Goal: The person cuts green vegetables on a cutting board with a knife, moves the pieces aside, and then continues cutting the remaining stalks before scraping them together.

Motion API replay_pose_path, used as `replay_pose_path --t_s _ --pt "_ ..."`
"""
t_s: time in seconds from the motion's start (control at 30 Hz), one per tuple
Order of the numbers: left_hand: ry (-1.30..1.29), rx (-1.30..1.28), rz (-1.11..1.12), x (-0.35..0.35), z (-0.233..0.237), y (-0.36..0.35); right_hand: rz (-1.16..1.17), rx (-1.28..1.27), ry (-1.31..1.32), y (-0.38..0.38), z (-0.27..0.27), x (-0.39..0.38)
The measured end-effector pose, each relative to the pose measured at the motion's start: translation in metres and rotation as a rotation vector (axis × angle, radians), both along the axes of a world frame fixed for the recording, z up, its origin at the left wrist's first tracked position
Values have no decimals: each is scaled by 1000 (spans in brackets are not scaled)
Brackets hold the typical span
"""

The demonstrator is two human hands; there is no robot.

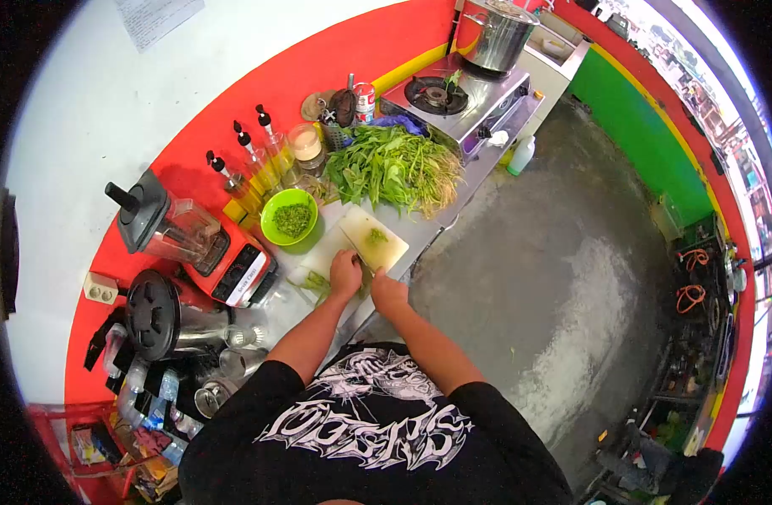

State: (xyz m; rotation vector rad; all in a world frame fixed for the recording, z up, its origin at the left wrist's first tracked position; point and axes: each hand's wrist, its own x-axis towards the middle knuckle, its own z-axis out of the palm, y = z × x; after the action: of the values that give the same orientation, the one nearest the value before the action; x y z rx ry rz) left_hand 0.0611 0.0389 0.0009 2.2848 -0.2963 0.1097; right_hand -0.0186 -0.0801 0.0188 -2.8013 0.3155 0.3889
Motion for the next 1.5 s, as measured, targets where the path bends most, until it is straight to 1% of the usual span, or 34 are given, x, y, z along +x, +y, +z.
replay_pose_path --t_s 0.07,0.2,0.27,0.4,0.5,0.6,0.67,0.8,0.9,0.97,1.07,1.2,1.27,1.4,1.47,1.5 --pt "-40 4 6 -3 0 -1 77 11 -28 -3 9 4" --pt "-1 43 10 -8 7 -2 69 17 38 0 18 4" --pt "-6 -38 61 -11 5 -2 -58 123 42 5 15 -5" --pt "-20 -22 59 -9 -7 -2 -80 135 46 7 18 -3" --pt "-57 -8 49 -8 -8 0 -30 114 108 4 26 4" --pt "8 -11 54 -10 -9 0 -16 98 131 8 25 -2" --pt "34 -38 93 -10 -8 -1 -89 145 102 11 22 -9" --pt "35 -49 97 -11 -5 0 -55 166 125 5 26 -4" --pt "36 -4 95 -10 -4 -2 -4 146 134 -3 29 -1" --pt "14 -46 82 -9 -7 1 -22 138 128 0 25 -3" --pt "40 -14 109 -9 -5 -1 -74 172 69 3 9 -8" --pt "22 41 107 -8 -3 -2 -4 116 81 0 23 -3" --pt "34 -18 101 -5 -9 -2 15 68 77 1 30 1" --pt "37 27 102 -6 1 -2 -26 121 7 8 23 -11" --pt "62 37 84 -6 1 -1 2 71 -4 7 11 -12" --pt "62 37 85 -6 3 -1 3 72 -3 6 16 -11"
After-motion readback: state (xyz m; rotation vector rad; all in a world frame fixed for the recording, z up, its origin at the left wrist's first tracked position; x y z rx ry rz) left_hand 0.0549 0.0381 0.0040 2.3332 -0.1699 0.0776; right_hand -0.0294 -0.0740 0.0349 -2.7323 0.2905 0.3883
